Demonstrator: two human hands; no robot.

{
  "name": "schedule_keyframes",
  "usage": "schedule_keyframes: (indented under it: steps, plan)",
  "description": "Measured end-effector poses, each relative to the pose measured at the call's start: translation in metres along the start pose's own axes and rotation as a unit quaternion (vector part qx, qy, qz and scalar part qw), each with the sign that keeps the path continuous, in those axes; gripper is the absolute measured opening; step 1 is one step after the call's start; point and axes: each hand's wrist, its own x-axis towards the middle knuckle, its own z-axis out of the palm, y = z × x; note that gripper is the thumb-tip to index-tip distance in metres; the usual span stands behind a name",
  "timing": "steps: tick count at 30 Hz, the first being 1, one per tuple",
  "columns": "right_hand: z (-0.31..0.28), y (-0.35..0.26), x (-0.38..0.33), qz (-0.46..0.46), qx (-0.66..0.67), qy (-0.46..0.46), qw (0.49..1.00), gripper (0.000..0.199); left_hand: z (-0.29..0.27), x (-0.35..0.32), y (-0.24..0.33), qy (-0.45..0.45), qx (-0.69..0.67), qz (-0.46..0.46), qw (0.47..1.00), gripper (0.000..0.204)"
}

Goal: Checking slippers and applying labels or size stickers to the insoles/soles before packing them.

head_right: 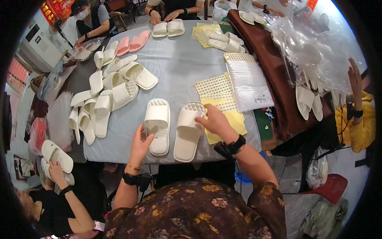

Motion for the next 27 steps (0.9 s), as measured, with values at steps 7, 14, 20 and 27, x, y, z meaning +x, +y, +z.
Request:
schedule_keyframes:
  steps: [7,14,20,27]
  plan:
    - [0.028,-0.02,-0.026,0.024,0.049,0.021,0.998,0.085,0.017,-0.001,0.009,-0.012,-0.011,0.025,1.0,0.074]
    - [0.016,-0.019,-0.018,-0.006,-0.03,0.082,0.996,0.042,0.017,-0.014,0.048,0.02,0.155,0.125,0.98,0.076]
    - [0.011,-0.059,-0.014,-0.073,-0.122,0.142,0.98,0.015,0.032,-0.056,0.115,-0.068,0.145,0.234,0.959,0.078]
    - [0.026,-0.093,-0.019,-0.131,-0.162,0.136,0.968,0.014,0.055,-0.059,0.117,-0.135,0.18,0.16,0.961,0.069]
